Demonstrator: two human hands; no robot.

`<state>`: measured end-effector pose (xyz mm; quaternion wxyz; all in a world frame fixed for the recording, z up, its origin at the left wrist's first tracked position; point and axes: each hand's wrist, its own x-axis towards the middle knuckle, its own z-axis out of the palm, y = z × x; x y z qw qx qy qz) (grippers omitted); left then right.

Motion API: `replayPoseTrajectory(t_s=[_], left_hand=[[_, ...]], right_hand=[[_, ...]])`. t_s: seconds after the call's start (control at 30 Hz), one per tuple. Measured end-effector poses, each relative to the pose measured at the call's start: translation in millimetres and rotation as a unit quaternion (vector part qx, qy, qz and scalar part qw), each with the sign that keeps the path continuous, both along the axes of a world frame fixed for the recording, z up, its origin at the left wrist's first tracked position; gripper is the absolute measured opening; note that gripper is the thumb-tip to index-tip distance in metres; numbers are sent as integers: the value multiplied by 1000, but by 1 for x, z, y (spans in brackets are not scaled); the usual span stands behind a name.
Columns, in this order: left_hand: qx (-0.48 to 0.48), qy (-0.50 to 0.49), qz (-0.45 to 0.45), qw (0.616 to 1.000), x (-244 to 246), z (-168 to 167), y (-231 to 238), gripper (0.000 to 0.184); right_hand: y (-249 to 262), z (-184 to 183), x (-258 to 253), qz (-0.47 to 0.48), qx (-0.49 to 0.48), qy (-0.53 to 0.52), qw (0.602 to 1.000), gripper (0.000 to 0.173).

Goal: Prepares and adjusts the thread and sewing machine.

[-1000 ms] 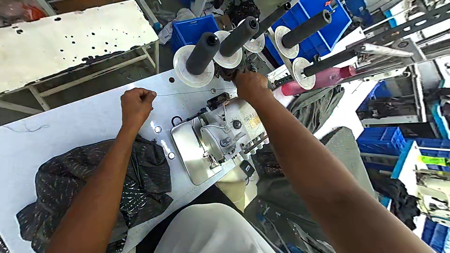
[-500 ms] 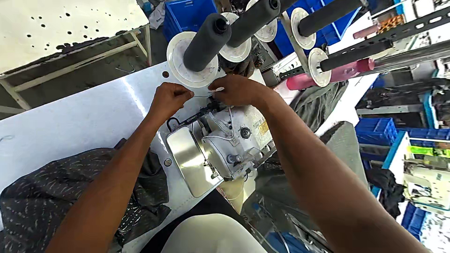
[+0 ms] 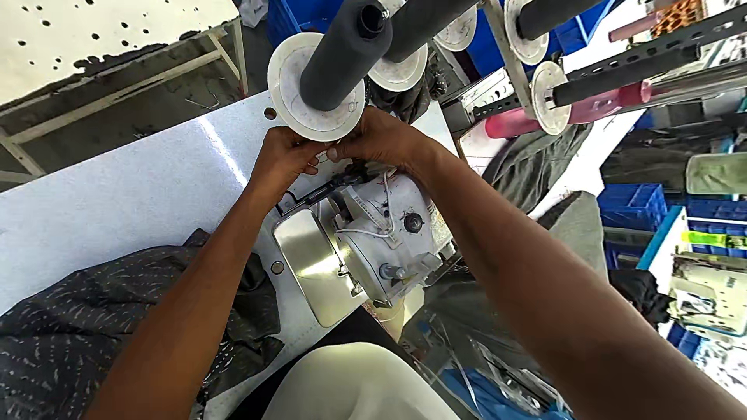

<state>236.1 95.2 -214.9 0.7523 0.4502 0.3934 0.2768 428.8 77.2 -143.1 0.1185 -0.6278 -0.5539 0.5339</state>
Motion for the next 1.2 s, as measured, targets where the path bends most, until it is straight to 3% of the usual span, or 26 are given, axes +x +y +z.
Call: replayPoseTrajectory(t_s=[0.17, 0.43, 0.6, 0.67, 0.77, 0.87, 1.0, 1.2], left_hand=[[-17, 23, -15, 999, -11, -7, -10, 16], [-21, 31, -39, 999, -26, -20, -22, 20], [57, 153, -41, 986, -56, -18, -13, 24], [162, 263, 11, 951, -90, -22, -5, 33], [295, 427, 103, 849, -156, -37, 5, 44], [278, 527, 169, 785, -202, -60, 11, 58], [228, 630, 172, 722, -206, -95, 10, 82], [192, 656, 157, 713, -195, -94, 14, 81]], right_hand=[[0, -3, 4, 11, 29, -23, 999, 8], [2, -1, 2, 79, -34, -76, 993, 8], [5, -1, 1, 142, -46, -142, 979, 10], [6, -3, 3, 171, -49, -159, 971, 12], [6, -3, 8, 206, -56, -182, 960, 13], [9, -3, 13, 225, -77, -201, 950, 14], [13, -3, 10, 228, -93, -224, 943, 13], [25, -7, 8, 294, -115, -240, 918, 12]])
